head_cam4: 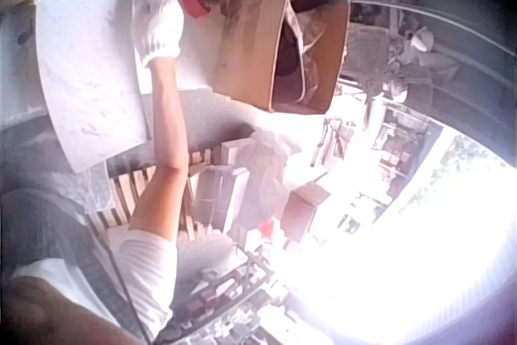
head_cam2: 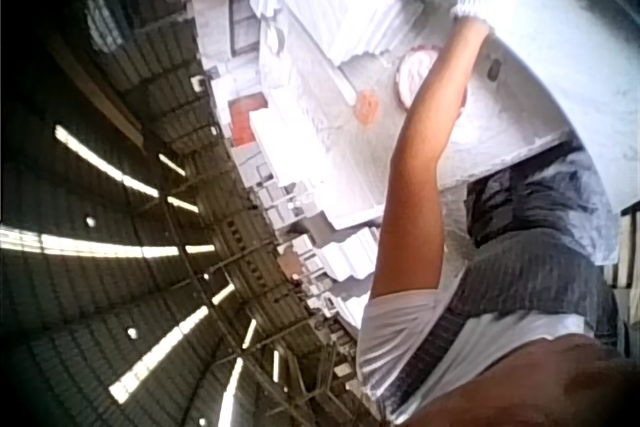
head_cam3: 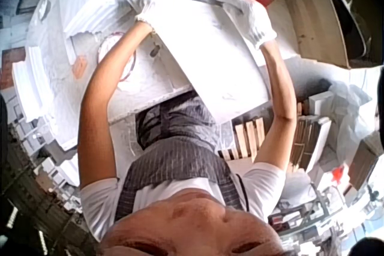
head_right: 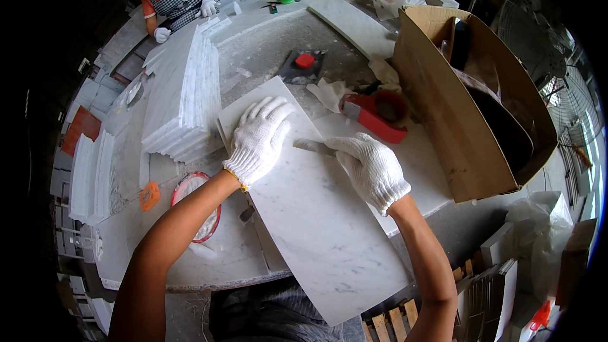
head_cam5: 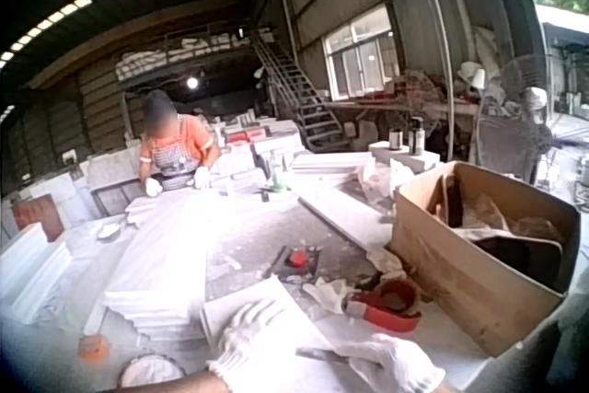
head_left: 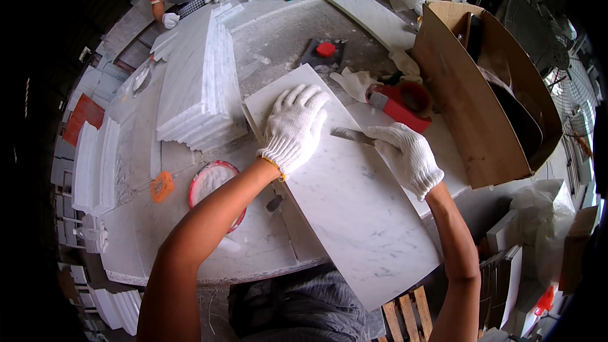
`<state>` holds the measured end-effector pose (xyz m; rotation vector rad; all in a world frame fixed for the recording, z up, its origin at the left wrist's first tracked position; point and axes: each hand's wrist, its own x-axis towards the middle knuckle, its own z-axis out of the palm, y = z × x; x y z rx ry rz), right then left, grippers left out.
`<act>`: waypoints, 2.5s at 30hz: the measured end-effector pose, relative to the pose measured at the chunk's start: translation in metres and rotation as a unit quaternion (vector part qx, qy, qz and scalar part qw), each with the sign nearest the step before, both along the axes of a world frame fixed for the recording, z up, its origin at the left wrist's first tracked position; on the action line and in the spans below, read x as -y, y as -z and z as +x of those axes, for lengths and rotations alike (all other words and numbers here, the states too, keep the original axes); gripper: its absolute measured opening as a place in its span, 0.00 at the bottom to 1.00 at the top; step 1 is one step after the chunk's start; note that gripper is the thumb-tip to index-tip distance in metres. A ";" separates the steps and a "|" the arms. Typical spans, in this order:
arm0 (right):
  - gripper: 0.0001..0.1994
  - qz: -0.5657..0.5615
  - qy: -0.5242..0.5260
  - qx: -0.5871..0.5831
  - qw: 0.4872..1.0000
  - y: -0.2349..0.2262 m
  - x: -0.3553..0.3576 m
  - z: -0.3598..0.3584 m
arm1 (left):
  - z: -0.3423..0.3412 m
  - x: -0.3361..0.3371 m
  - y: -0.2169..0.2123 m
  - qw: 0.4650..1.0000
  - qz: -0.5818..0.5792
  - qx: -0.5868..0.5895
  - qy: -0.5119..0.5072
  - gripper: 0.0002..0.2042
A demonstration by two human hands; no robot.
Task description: The person applies a white paste into surface imperfections on rectangular white panels using a putty knife. They repeatedly scoop paste from a red bowl and spread it across the panel surface, then place the treated panel onto a stack.
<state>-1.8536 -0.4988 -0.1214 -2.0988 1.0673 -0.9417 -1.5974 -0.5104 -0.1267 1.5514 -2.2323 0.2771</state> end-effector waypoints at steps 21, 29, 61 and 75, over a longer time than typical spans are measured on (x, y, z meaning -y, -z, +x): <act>0.12 -0.012 -0.005 -0.004 1.000 0.001 -0.006 -0.003 | -0.006 0.005 0.000 0.999 0.023 -0.017 0.019 0.16; 0.12 0.014 -0.012 -0.004 1.000 0.001 -0.006 -0.008 | -0.007 0.005 0.004 0.999 0.008 -0.025 0.023 0.16; 0.31 0.204 0.228 0.484 0.820 0.037 -0.194 -0.117 | -0.022 -0.036 -0.003 0.992 -0.037 -0.093 0.078 0.22; 0.30 0.220 0.245 0.517 0.790 0.041 -0.239 -0.098 | -0.023 -0.019 -0.012 0.997 0.060 0.045 0.010 0.33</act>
